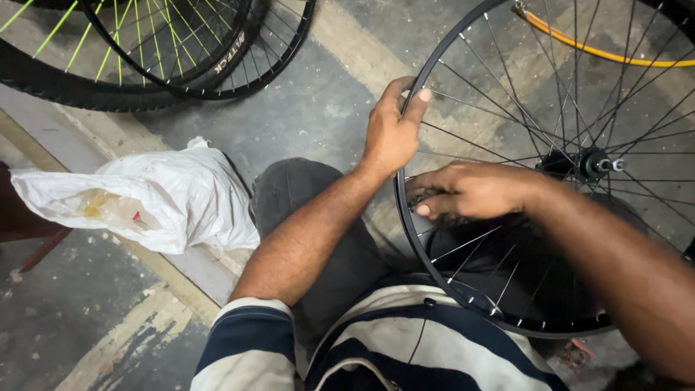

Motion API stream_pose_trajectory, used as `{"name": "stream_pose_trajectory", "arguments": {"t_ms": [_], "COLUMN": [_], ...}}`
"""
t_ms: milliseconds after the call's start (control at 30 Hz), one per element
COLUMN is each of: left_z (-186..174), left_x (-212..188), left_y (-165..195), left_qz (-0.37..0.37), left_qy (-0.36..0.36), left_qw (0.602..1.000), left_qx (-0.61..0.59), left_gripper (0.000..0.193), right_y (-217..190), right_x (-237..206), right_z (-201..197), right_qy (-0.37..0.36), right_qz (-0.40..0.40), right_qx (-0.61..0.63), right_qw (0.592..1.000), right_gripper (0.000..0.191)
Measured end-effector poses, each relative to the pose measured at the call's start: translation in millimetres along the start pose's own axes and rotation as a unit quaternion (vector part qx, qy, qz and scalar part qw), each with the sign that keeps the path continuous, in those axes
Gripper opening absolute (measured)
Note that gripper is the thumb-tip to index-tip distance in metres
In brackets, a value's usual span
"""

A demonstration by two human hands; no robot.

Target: The person sits on the floor holding a bicycle wheel across their lap and works around the rim tightening spoke nipples with a small spoke wrench, rotating the wheel as they go. At the end they lift the wheel and set it aside.

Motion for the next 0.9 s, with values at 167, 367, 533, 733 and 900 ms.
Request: {"name": "stream_pose_trajectory", "arguments": {"t_ms": [167, 367, 533, 733, 900], "left_z": [-0.2, 0.8, 2.5, -0.2, 0.4], "left_x": [-2.7, -1.5, -0.4, -4.3, -4.1], "left_y": [-5.3, -4.4, -6.6, -0.9, -3.0], "left_qz": [-0.062, -0.083, -0.058, -0.018, -0.055], "left_qy": [-0.029, -0.028, -0.008, 0.001, -0.017], "left_qw": [0.998, 0.996, 0.998, 1.0, 0.998], "left_qx": [0.006, -0.003, 0.014, -0.004, -0.008], "left_gripper": [0.041, 0.039, 0.039, 0.037, 0.037], "right_y": [-31.4, -5.0, -4.6, -8.5, -15.3], "right_x": [-16.0, -11.5, -4.3, 1.1, -2.6], "right_z": [27.2, 32.3, 40.4, 14.5, 23.6], "right_qy": [0.161, 0.252, 0.244, 0.014, 0.2], "right_qz": [-0.192, -0.21, -0.145, -0.025, -0.168], "right_qx": [-0.317, -0.354, -0.518, -0.106, -0.292], "right_qw": [0.915, 0.876, 0.807, 0.994, 0.92], "right_gripper": [0.035, 0.025, 0.025, 0.047, 0.026]}}
Point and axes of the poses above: each hand's wrist, its own x-axis towards the middle knuckle, its own z-axis out of the palm, y = z × x, the point moved 6 cm from there along x, towards the middle knuckle, and after that the axes turned 14 degrees about x, right-handed, at the moved point
